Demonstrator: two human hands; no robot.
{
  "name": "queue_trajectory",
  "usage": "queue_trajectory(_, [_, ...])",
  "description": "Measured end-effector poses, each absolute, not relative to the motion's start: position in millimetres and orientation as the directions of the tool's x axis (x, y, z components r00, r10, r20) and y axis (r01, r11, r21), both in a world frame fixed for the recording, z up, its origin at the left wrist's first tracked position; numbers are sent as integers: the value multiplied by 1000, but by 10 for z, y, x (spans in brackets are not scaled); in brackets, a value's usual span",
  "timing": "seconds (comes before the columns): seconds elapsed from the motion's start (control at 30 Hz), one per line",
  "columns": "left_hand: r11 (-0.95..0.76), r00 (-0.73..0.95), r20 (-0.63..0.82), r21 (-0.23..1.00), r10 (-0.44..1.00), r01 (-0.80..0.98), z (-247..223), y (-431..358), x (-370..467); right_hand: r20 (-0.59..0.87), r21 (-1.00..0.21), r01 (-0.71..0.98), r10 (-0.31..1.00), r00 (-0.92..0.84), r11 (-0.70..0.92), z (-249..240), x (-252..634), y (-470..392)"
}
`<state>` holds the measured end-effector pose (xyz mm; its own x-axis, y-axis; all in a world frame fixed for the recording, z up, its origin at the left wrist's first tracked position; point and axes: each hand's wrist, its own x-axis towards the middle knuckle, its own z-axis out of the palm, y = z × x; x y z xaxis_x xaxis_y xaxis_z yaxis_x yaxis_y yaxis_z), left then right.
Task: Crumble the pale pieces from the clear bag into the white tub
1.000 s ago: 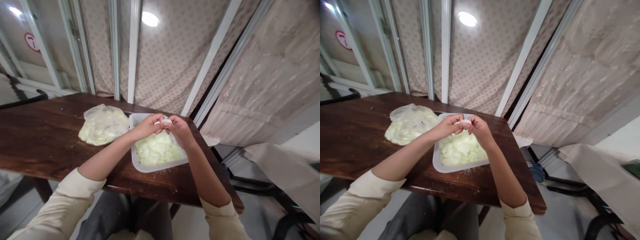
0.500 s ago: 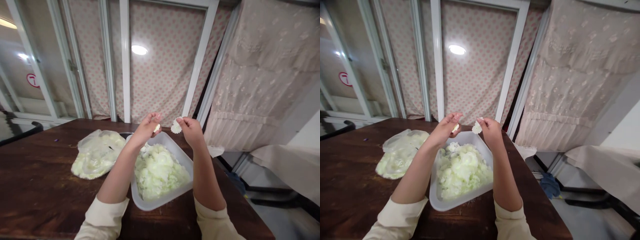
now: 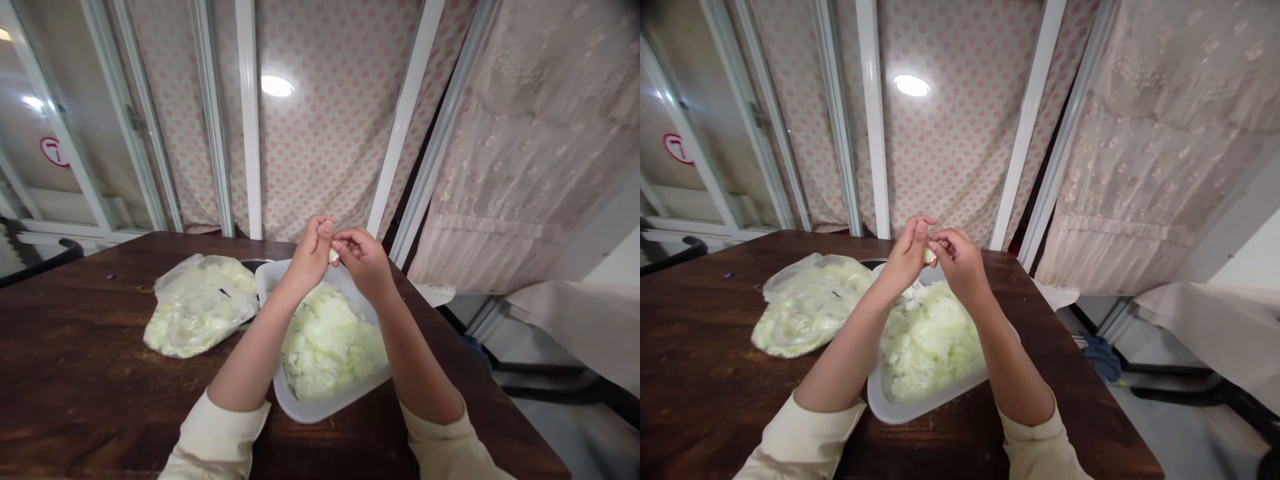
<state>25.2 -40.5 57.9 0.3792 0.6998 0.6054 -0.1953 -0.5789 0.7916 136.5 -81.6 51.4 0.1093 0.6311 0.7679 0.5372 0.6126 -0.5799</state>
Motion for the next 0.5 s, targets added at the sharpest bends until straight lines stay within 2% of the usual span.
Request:
queue_trajectory(0.07, [-491,487,537,840,689,-232,610,-465,222,775,-585,528,616,141,615,535,1394,-834])
queue_trajectory(0.23, [-315,681,418,907,601,-279,636,-485,166,821,-519,650,535,199,556,566,1435,-887])
queue_trajectory(0.5, [-340,622,450,893,641,-295,669,-400,90,837,-512,709,466,286,485,549,1495,-833])
